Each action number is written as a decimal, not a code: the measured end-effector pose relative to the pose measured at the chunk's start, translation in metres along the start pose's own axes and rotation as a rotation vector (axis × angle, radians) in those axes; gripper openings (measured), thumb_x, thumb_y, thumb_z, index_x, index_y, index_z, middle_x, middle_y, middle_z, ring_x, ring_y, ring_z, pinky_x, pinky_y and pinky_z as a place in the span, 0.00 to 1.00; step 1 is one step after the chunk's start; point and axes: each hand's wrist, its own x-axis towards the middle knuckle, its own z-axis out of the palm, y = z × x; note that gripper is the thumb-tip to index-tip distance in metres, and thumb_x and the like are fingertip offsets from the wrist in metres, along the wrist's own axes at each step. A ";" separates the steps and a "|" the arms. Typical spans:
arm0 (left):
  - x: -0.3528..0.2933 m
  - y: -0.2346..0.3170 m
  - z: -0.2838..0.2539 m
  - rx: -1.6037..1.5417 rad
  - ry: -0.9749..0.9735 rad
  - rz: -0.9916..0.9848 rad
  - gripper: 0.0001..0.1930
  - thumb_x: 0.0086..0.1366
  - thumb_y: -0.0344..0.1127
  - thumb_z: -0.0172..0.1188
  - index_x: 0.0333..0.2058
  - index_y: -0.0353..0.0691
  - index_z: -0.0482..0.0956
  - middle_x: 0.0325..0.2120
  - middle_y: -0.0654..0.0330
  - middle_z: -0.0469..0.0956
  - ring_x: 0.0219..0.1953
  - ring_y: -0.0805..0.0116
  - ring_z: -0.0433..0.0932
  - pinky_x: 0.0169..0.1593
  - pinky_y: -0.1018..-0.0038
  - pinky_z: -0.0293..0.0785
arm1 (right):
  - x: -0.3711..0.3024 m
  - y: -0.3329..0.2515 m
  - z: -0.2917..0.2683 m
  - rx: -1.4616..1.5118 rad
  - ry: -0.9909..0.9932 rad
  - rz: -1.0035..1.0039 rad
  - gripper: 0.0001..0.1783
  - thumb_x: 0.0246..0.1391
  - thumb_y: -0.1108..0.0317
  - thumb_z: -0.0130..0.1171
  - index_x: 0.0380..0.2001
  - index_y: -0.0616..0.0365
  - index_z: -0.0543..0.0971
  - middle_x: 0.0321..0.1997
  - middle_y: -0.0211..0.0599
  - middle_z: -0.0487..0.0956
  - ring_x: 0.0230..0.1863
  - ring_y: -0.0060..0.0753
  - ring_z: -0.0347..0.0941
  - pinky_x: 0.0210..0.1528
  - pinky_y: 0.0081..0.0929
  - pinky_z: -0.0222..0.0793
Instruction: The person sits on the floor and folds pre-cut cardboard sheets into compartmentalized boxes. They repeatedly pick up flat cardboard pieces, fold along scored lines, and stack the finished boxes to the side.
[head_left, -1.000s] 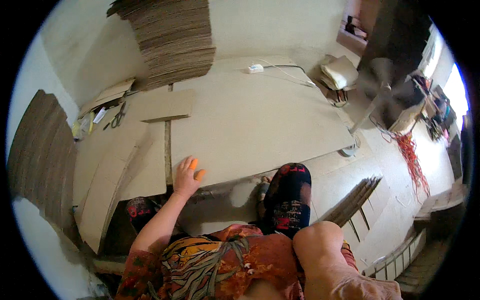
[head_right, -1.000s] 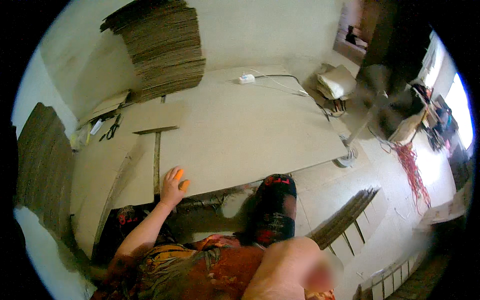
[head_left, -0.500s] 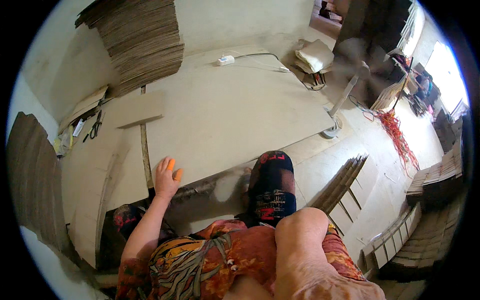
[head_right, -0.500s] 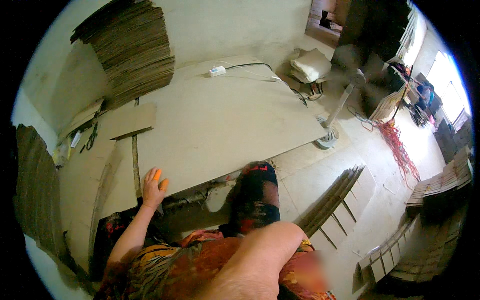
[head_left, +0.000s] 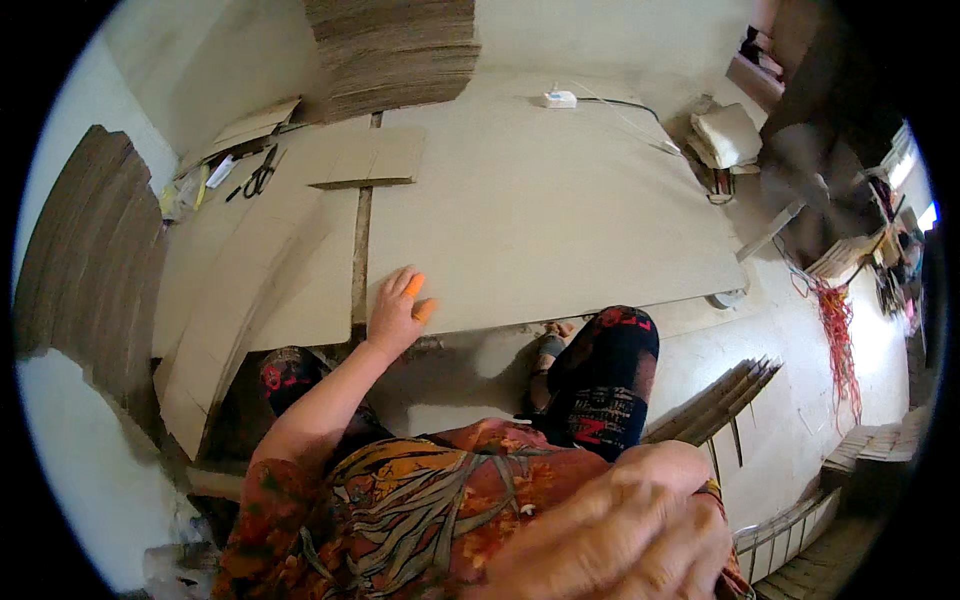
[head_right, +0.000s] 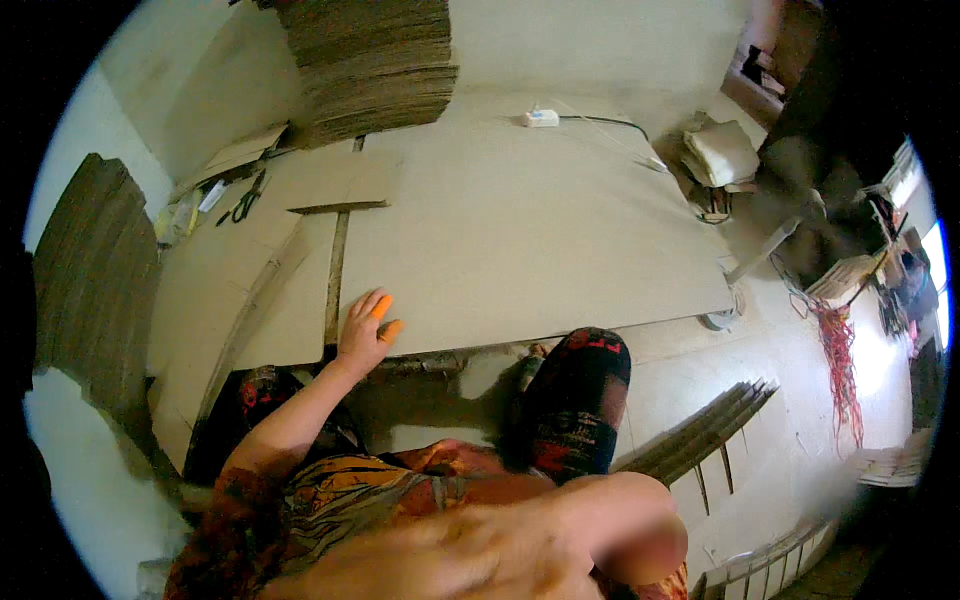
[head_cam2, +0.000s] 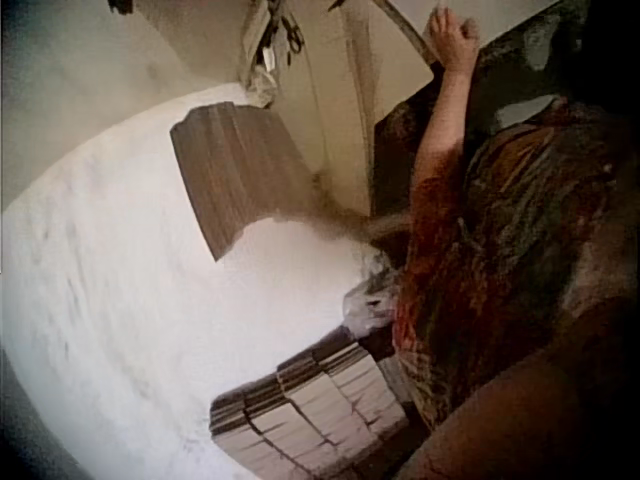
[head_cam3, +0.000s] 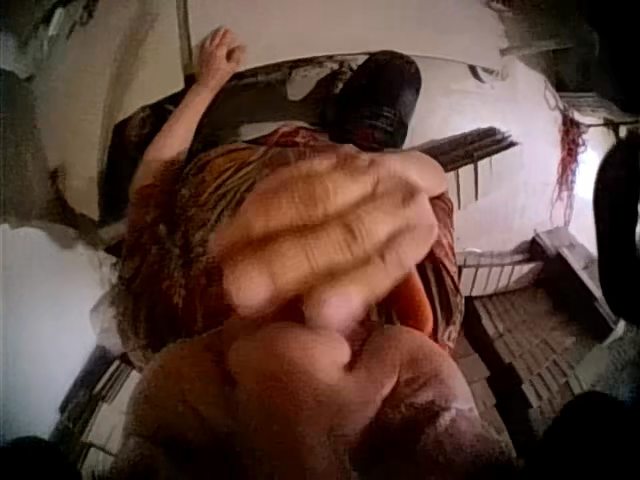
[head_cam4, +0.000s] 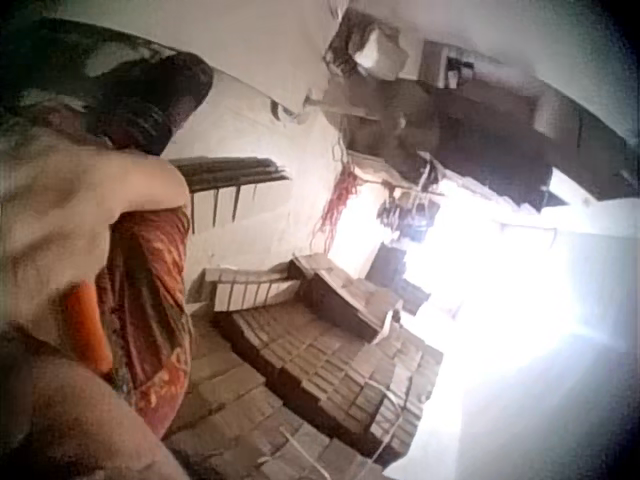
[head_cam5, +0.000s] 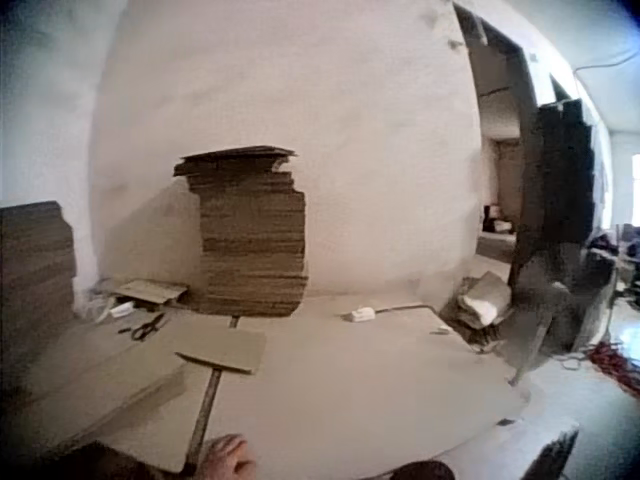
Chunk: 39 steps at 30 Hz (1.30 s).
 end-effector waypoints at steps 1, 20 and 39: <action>0.013 0.011 0.002 -0.038 0.003 0.061 0.20 0.57 0.38 0.57 0.44 0.31 0.70 0.50 0.50 0.67 0.52 0.50 0.65 0.55 0.63 0.62 | -0.008 -0.007 0.025 0.319 0.133 -0.074 0.12 0.54 0.67 0.54 0.32 0.69 0.76 0.36 0.55 0.77 0.37 0.45 0.76 0.33 0.30 0.76; 0.223 -0.123 0.035 0.327 -0.232 -0.094 0.28 0.59 0.37 0.56 0.57 0.41 0.60 0.56 0.53 0.62 0.56 0.54 0.62 0.56 0.60 0.62 | -0.073 -0.088 0.322 1.962 -0.314 0.788 0.15 0.61 0.68 0.42 0.43 0.64 0.75 0.34 0.40 0.80 0.29 0.25 0.76 0.32 0.19 0.71; 0.070 0.015 0.007 -0.385 -0.172 0.671 0.21 0.57 0.27 0.50 0.52 0.42 0.70 0.55 0.54 0.65 0.57 0.56 0.64 0.58 0.67 0.63 | -0.062 -0.088 0.321 2.598 -0.370 1.441 0.24 0.57 0.65 0.51 0.53 0.67 0.63 0.41 0.47 0.76 0.36 0.37 0.75 0.33 0.28 0.73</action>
